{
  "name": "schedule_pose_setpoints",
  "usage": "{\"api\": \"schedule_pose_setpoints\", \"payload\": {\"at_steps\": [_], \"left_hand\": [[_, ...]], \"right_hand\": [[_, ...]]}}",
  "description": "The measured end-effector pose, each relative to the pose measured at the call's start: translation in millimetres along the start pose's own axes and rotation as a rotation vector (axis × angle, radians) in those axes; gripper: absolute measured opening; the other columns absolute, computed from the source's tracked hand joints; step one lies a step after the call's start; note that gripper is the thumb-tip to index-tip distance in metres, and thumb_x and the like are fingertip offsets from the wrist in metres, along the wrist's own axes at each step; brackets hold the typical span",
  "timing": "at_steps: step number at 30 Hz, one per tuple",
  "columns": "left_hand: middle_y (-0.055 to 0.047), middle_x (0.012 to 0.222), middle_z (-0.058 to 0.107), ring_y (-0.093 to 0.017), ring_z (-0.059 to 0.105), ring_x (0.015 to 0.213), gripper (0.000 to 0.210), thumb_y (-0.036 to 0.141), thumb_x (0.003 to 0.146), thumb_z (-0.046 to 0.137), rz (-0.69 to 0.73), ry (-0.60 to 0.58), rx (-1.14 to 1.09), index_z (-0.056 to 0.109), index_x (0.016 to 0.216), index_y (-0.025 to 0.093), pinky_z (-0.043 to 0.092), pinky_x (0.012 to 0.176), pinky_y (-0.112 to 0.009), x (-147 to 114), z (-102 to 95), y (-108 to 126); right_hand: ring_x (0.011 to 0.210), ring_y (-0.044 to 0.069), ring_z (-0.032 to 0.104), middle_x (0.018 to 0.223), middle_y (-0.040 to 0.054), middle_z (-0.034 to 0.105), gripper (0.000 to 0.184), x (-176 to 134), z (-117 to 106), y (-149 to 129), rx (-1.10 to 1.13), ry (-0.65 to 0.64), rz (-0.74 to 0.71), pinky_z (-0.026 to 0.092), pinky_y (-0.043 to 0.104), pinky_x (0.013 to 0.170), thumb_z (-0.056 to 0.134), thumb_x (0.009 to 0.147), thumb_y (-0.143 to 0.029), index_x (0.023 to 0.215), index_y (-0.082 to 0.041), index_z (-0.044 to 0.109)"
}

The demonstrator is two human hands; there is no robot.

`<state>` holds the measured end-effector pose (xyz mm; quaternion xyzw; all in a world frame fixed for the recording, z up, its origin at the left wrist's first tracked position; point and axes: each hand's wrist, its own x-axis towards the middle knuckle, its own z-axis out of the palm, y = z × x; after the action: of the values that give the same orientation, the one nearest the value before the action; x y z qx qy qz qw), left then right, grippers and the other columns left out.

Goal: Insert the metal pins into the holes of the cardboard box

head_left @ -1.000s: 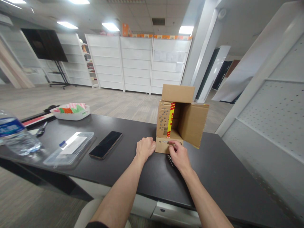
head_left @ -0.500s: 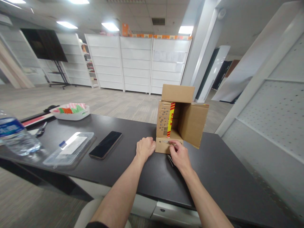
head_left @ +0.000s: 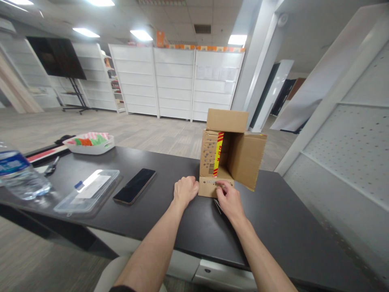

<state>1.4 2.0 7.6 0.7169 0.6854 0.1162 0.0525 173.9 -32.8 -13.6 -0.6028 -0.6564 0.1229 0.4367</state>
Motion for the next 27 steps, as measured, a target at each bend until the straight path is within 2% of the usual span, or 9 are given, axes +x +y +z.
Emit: {"api": "schedule_pose_setpoints", "payload": {"at_steps": [20,27], "left_hand": [[-0.012,0.093,0.068,-0.024,0.064,0.087,0.033,0.029,0.084,0.035,-0.007,-0.007,-0.004,0.067,0.087,0.021,0.045,0.073,-0.032,0.7,2.4,-0.8],[-0.011,0.088,0.068,-0.025,0.065,0.084,0.031,0.029,0.083,0.036,0.013,0.021,0.002,0.066,0.083,0.021,0.046,0.069,-0.032,1.2,3.5,-2.7]], "right_hand": [[0.072,0.020,0.063,0.088,0.0037,0.071,0.032,-1.0,-1.2,-5.0,-0.006,-0.021,-0.015,0.047,0.031,0.065,0.042,0.081,-0.029,0.101,-0.022,0.066],[0.078,0.021,0.064,0.092,0.0035,0.071,0.036,-2.4,0.7,-5.2,0.009,-0.088,-0.026,0.049,0.032,0.069,0.041,0.082,-0.028,0.109,-0.023,0.064]]}}
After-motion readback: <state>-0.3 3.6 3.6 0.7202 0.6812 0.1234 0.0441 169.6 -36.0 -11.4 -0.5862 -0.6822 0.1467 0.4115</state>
